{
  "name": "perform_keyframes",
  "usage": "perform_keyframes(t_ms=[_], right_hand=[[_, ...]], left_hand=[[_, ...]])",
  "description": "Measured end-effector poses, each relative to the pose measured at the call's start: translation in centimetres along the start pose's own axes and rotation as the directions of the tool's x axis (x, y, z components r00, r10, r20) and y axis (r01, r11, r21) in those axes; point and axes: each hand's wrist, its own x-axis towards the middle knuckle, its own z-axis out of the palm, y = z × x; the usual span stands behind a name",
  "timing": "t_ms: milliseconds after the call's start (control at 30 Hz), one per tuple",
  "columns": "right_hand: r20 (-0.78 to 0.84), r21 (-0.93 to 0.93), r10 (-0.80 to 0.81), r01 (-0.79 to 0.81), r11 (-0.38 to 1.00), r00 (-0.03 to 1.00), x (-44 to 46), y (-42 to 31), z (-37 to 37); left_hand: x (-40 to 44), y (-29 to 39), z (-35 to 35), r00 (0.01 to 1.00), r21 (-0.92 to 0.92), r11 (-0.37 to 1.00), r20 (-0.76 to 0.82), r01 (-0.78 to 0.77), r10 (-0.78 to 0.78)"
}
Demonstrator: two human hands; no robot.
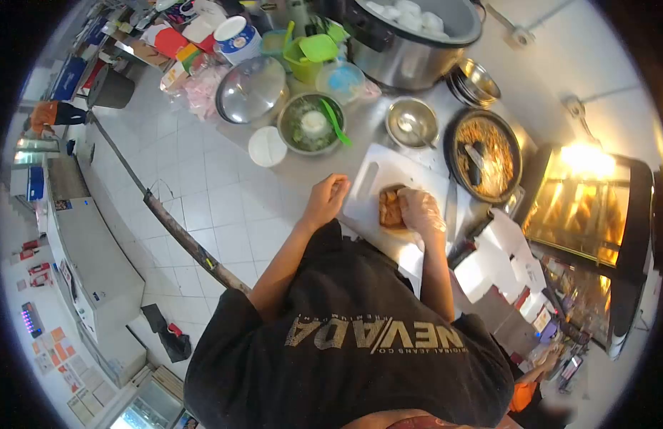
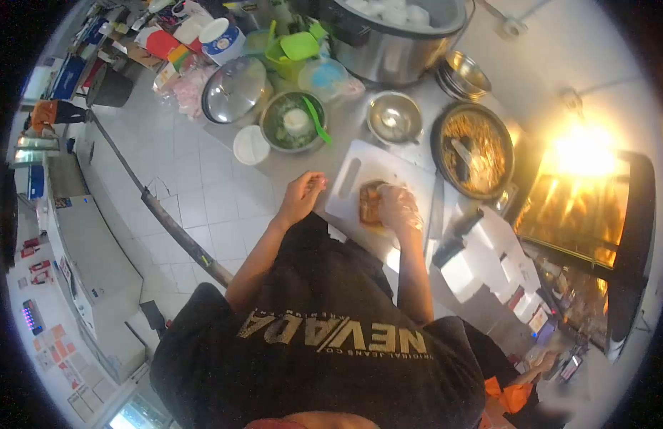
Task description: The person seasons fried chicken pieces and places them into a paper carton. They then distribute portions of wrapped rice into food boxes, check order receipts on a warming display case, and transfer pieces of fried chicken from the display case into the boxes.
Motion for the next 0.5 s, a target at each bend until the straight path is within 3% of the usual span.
perform_keyframes(t_ms=[33,67,133,200,267,400,500], right_hand=[[-0.114,-0.003,-0.105,0.106,0.994,0.988,1.2,-0.6,-0.7],[-0.091,0.284,0.002,0.024,0.958,0.996,3.1,-2.6,-2.3],[0.033,0.751,0.191,-0.150,0.643,0.981,8.7,-7.6,-5.8],[-0.033,0.843,0.264,-0.115,0.525,0.964,16.5,-11.4,-6.6],[-0.235,0.783,0.366,-0.048,0.621,0.901,26.7,-12.0,-2.9],[0.126,0.820,0.577,-0.412,0.397,0.807,39.6,-14.7,-0.4],[0.208,0.860,0.608,-0.439,0.260,0.766,40.1,-16.0,-1.0]], left_hand=[[0.6,0.9,-1.9,0.999,-0.024,0.999,-0.036,-0.026,0.025],[1.5,1.6,-3.9,0.997,-0.050,0.997,-0.064,-0.052,0.049],[4.7,2.7,-7.8,0.997,-0.105,0.994,-0.074,-0.010,0.002],[8.8,4.3,-11.6,0.995,-0.199,0.978,-0.058,0.068,-0.081],[13.3,6.5,-15.6,0.997,-0.223,0.975,-0.074,0.015,-0.032],[20.9,5.5,-23.0,0.997,-0.233,0.972,-0.079,-0.043,0.025],[23.0,5.6,-28.0,0.997,-0.233,0.972,-0.075,-0.002,-0.016]])
